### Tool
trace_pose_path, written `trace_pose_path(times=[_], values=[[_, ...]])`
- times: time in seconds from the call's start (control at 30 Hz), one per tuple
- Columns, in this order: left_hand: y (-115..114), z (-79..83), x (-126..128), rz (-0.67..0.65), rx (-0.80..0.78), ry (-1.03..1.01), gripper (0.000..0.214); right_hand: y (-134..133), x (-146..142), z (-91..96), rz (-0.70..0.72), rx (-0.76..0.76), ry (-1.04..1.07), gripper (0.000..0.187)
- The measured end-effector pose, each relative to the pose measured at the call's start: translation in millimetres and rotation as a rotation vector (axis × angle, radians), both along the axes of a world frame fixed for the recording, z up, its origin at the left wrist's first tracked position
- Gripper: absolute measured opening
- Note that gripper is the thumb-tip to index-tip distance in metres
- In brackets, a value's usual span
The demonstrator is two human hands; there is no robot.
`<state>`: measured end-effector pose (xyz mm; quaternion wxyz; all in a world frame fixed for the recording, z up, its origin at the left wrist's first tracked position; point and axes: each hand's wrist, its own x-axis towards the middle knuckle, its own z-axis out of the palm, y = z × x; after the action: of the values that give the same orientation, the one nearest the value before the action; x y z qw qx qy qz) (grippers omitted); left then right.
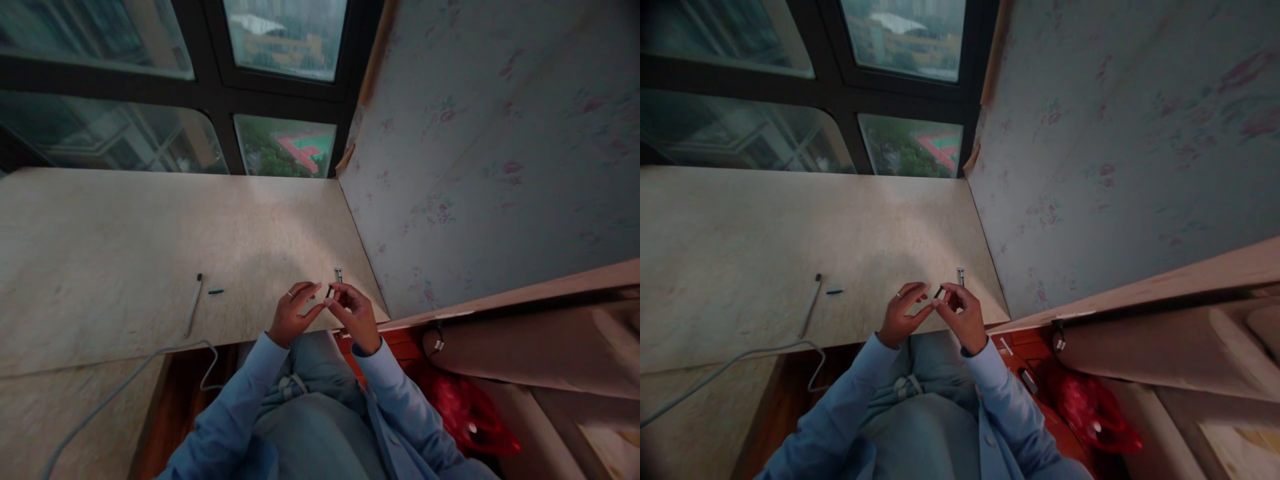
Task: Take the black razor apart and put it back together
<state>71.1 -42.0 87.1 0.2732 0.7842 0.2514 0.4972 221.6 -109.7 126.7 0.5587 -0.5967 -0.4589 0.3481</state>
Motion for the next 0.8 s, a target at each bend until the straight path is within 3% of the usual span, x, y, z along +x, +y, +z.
trace_pose_path(times=[0.2,0.4,0.63,0.8], values=[[-2.6,3.8,-23.5,0.062,-0.009,-0.037,0.023,-2.2,-45.0,7.4,-0.008,-0.007,-0.062,0.031],[-12.7,-0.4,-64.0,0.098,-0.078,-0.044,0.016,-4.7,-88.3,0.1,0.009,-0.044,-0.041,0.029],[-22.7,-7.0,-102.1,0.202,-0.403,-0.159,0.017,6.6,-113.9,-10.3,0.121,-0.045,0.016,0.034],[-32.4,-19.6,-121.2,0.182,-0.681,-0.265,0.02,56.7,-120.1,-17.7,0.248,-0.074,-0.037,0.031]])
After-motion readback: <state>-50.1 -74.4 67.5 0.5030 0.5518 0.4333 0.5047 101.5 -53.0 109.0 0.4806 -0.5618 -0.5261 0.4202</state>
